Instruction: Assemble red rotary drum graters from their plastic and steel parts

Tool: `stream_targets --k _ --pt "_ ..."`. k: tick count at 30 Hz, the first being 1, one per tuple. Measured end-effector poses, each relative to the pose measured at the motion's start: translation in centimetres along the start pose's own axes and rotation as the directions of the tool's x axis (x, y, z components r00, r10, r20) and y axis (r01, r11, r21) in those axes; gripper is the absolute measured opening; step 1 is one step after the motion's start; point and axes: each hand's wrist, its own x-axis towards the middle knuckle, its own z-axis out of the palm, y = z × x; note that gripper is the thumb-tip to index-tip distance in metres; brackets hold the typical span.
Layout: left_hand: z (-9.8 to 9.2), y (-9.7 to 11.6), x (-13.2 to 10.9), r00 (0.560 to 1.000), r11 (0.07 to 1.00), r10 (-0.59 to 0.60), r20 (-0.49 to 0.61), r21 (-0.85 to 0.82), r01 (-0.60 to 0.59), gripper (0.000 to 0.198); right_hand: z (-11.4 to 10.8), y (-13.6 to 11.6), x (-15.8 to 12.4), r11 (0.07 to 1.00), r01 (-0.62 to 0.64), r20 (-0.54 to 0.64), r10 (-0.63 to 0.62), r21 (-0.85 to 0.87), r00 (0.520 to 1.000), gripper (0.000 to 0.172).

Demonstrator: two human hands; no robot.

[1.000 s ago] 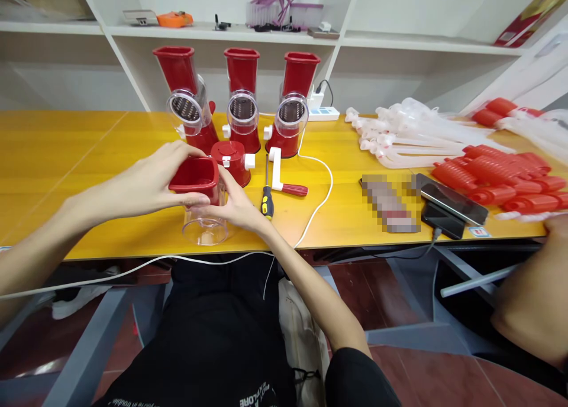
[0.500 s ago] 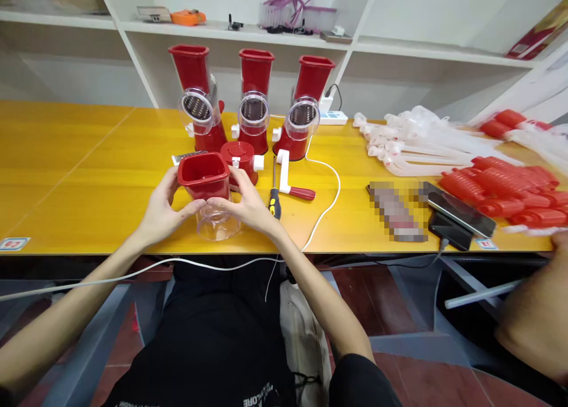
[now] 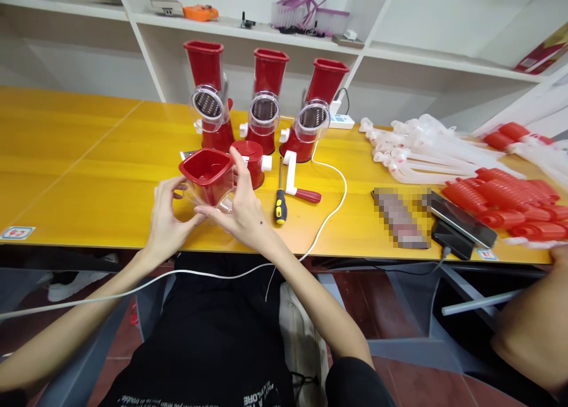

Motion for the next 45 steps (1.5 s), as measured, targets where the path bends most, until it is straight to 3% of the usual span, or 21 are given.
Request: stream_targets --k 2,5,7,9,12,16,18,21,26,30,36,41,45 --pt "-0.3 0.0 -0.3 1.0 1.0 -0.016 -0.017 -0.008 0.016 0.065 0.3 0.2 0.3 0.998 0.056 -0.034 -0.058 -0.034 0.998 0.075" --pt "-1.1 -0.5 -0.1 0.999 0.999 -0.041 -0.029 -0.025 0.04 0.063 -0.2 0.6 1.0 0.995 0.078 0.042 -0.081 0.056 0.996 0.065" --pt "-1.6 -1.2 0.3 0.999 0.997 -0.049 0.005 -0.063 0.049 0.066 -0.9 0.7 1.5 0.989 0.052 0.129 -0.07 0.141 0.989 0.067" --pt "-1.8 -2.1 0.8 0.991 0.984 -0.063 0.114 -0.159 0.081 0.072 -1.7 0.8 1.9 0.983 0.024 0.2 -0.062 0.183 0.978 0.067" --pt "-1.5 -2.9 1.2 0.951 0.924 -0.126 0.282 -0.316 0.216 0.079 -2.5 1.0 2.5 0.975 0.0 0.244 -0.055 0.222 0.968 0.069" --pt "-0.6 -2.1 0.8 0.944 0.934 -0.254 0.211 -0.199 0.296 0.083 -2.8 1.3 2.8 0.976 -0.017 0.228 -0.034 0.218 0.973 0.075" --pt "-0.2 -1.2 0.5 0.949 0.957 -0.266 0.168 -0.076 0.282 0.087 -2.6 1.4 3.0 0.971 -0.017 0.209 -0.034 0.239 0.977 0.074" --pt "-0.1 -0.4 0.2 0.96 0.982 -0.191 0.205 0.038 0.188 0.093 -2.7 1.5 3.4 0.949 -0.058 0.233 -0.016 0.309 0.972 0.072" --pt "-0.4 -0.6 0.1 0.967 0.997 -0.057 0.249 0.056 0.045 0.092 -3.8 2.3 4.3 0.94 -0.125 0.358 0.003 0.319 0.934 0.075" --pt "-0.4 -0.5 0.0 0.967 0.998 -0.053 0.251 0.046 0.042 0.086 -4.4 2.5 4.6 0.948 -0.103 0.412 -0.032 0.301 0.911 0.074" --pt "-0.7 -1.1 0.7 0.936 0.977 -0.07 0.346 -0.164 0.133 0.084 -4.0 1.1 2.8 0.994 -0.077 0.269 0.056 0.071 0.962 0.089" --pt "-0.7 -2.3 2.2 0.855 0.906 -0.002 0.519 -0.361 0.221 0.078 -4.4 0.5 1.0 0.977 0.007 0.191 0.034 -0.211 0.981 0.085" --pt "-0.8 -1.9 3.2 0.804 0.9 0.054 0.592 -0.377 0.218 0.078 -4.1 1.3 -0.2 0.979 0.036 0.065 -0.023 -0.201 0.998 0.087"
